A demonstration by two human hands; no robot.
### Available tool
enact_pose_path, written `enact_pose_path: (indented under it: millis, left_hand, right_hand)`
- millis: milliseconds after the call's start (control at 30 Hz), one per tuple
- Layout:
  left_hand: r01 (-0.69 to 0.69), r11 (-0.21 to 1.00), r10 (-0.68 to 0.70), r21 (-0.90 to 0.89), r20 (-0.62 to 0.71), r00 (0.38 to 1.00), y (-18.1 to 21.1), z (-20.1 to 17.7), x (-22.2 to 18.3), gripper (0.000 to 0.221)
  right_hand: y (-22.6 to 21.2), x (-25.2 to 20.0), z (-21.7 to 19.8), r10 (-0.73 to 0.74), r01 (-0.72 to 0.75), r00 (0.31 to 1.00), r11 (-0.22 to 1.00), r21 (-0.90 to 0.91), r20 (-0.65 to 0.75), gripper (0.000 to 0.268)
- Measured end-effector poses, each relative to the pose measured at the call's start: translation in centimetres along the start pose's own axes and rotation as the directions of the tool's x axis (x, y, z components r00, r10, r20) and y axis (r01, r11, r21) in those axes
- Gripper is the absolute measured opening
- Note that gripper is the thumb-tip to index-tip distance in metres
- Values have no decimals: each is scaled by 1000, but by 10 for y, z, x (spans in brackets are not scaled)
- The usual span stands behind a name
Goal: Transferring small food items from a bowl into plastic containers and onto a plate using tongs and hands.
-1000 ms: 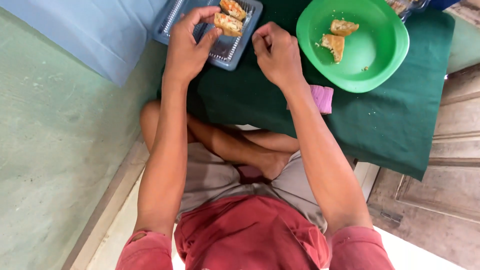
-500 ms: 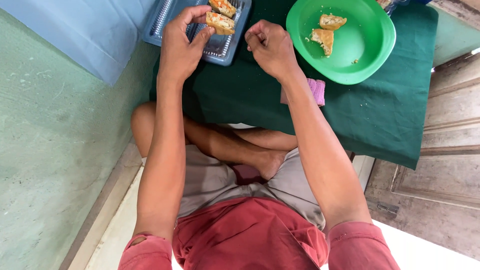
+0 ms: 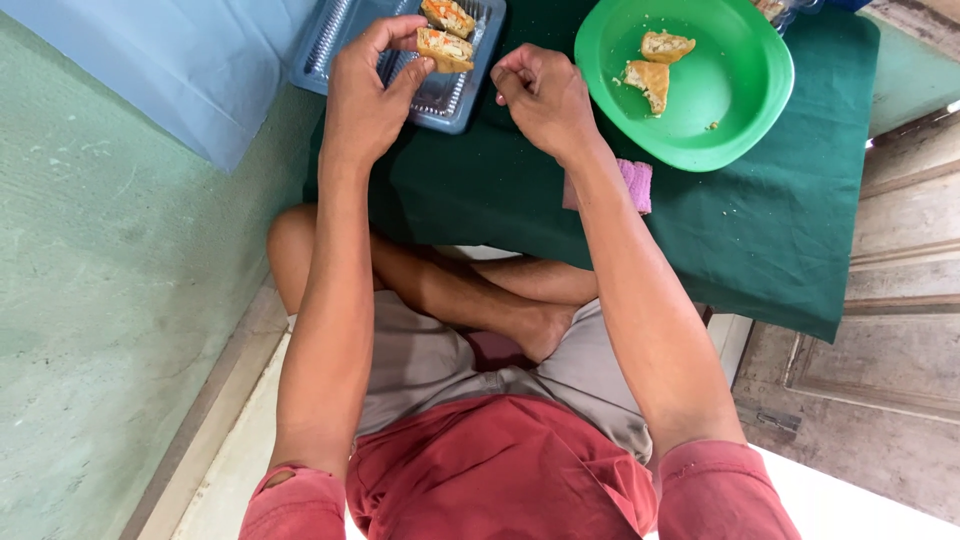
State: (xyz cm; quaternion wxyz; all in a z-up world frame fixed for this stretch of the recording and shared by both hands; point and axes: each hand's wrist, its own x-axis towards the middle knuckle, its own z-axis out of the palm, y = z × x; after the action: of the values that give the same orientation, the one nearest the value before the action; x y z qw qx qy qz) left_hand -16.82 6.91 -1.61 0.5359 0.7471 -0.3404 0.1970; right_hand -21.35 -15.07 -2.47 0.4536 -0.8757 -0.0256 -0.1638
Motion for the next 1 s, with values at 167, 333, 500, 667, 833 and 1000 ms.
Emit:
enact_pose_path:
  millis: [167,333,500,667,833,1000]
  left_hand:
    - [56,997,-54,-59,30,998,5,-5,5,35]
    - [143,989,-140,-41,64,988,5,-18,17,33]
    - [118,991,-127,68,131,983,-25,-23,18,32]
    - [145,984,-158,106,126,979,-38,-19,22,32]
    - [150,974,-168,167,100,981,-43,-12,33,32]
    - [121,962,-152,245,114,982,-46,-3,44,31]
  right_hand:
    - [-10,6,-8,115,-118,988,993,31,99,22]
    - [-30,13,-20,195,-203,973,977,59,124,31]
    - [-19,24,-16,98,-96,995,990,-101,13,15]
    - [-22,28,-10,114,-112,993,988,-111,16,14]
    - [-36,32,-15,102,-102,995,987,-123,-2,16]
    - [-30,39,-12,155,-156,988,977,-148,-21,42]
